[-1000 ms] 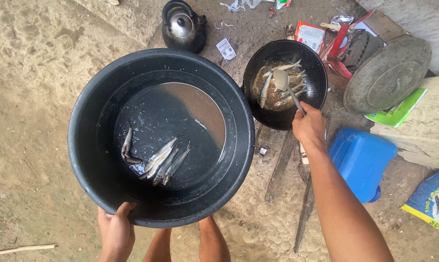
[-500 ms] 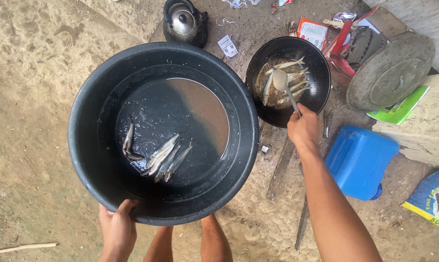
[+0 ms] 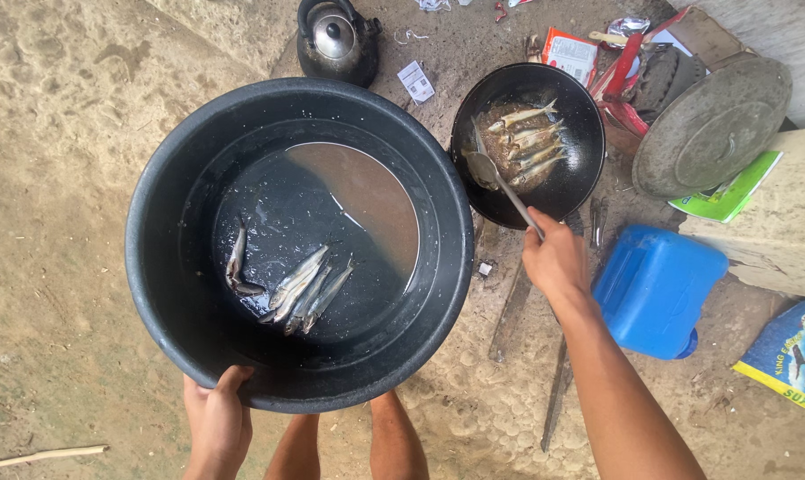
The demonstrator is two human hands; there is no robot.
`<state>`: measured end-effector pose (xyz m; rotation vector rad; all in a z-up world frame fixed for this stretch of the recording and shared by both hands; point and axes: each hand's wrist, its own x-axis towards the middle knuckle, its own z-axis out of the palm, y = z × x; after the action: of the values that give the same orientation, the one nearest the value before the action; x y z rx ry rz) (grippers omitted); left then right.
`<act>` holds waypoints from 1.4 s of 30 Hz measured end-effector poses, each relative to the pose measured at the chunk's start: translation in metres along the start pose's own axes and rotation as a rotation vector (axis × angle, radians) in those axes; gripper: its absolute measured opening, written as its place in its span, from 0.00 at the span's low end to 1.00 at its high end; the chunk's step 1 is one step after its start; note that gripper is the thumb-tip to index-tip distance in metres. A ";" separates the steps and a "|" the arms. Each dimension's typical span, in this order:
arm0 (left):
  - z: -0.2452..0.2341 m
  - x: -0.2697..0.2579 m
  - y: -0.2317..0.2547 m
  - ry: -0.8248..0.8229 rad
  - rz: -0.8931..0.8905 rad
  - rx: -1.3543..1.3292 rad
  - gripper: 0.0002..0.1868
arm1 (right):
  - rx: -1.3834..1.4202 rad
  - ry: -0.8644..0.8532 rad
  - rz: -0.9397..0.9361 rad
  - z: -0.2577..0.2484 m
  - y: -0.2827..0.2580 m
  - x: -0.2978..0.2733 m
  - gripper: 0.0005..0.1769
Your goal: The person transfers fish from a basin into a frying pan using a spatula, fries the fish over a fire, and then picks up and breaks wooden sticks by hand.
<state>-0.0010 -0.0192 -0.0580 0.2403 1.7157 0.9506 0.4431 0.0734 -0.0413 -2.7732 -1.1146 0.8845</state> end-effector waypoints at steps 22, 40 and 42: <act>-0.009 0.009 0.008 -0.067 0.050 0.009 0.26 | 0.509 0.242 -0.046 0.025 0.063 -0.026 0.21; -0.034 -0.094 0.064 -0.360 0.150 0.452 0.26 | 1.836 -0.030 0.194 0.077 0.241 -0.368 0.22; -0.030 -0.115 0.065 -0.447 0.174 0.445 0.30 | 1.836 -0.053 0.250 0.095 0.285 -0.391 0.22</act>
<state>-0.0034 -0.0588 0.0715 0.8415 1.4804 0.5661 0.3456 -0.4075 0.0087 -1.2528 0.2375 1.0697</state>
